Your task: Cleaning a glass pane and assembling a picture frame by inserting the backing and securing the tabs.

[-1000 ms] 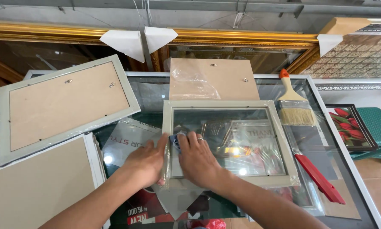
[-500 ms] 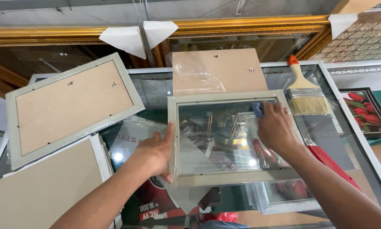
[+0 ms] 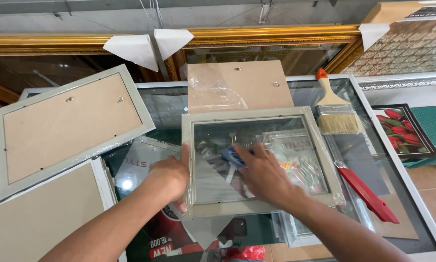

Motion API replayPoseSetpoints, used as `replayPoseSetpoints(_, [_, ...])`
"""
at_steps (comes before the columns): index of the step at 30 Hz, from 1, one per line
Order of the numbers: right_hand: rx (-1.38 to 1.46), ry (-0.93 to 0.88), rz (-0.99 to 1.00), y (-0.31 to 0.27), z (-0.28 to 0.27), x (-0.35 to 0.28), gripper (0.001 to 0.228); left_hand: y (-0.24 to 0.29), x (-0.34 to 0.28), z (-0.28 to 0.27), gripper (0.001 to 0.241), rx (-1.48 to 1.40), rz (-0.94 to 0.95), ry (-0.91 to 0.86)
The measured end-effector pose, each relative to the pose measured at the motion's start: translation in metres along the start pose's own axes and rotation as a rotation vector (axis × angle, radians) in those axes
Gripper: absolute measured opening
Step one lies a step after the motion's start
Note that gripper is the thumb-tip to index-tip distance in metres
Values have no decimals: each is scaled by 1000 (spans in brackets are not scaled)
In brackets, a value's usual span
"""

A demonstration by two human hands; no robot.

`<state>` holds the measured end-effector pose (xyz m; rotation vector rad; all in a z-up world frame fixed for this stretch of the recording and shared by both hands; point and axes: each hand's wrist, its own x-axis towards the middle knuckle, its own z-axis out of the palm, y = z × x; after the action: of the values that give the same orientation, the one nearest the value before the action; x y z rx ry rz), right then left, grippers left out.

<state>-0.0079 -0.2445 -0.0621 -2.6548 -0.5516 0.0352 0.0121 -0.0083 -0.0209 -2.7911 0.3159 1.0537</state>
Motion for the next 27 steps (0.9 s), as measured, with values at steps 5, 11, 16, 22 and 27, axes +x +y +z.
replayPoseSetpoints(5, [-116, -25, 377, 65, -45, -20, 59, -2, -7, 4, 163, -50, 1, 13])
replayPoseSetpoints(11, [-126, 112, 374, 53, -21, 21, 46, -4, -15, -1, 163, -123, -12, 4])
replayPoseSetpoints(16, [-242, 109, -13, -32, 45, 46, 36, -1, -7, 1, 165, -100, -35, -8])
replayPoseSetpoints(22, [52, 30, -181, -35, 11, -13, 40, -1, 4, 5, 168, -28, -32, 4])
replayPoseSetpoints(27, [-125, -37, 284, 50, -27, -53, 37, -4, -1, 5, 169, -58, 8, 1])
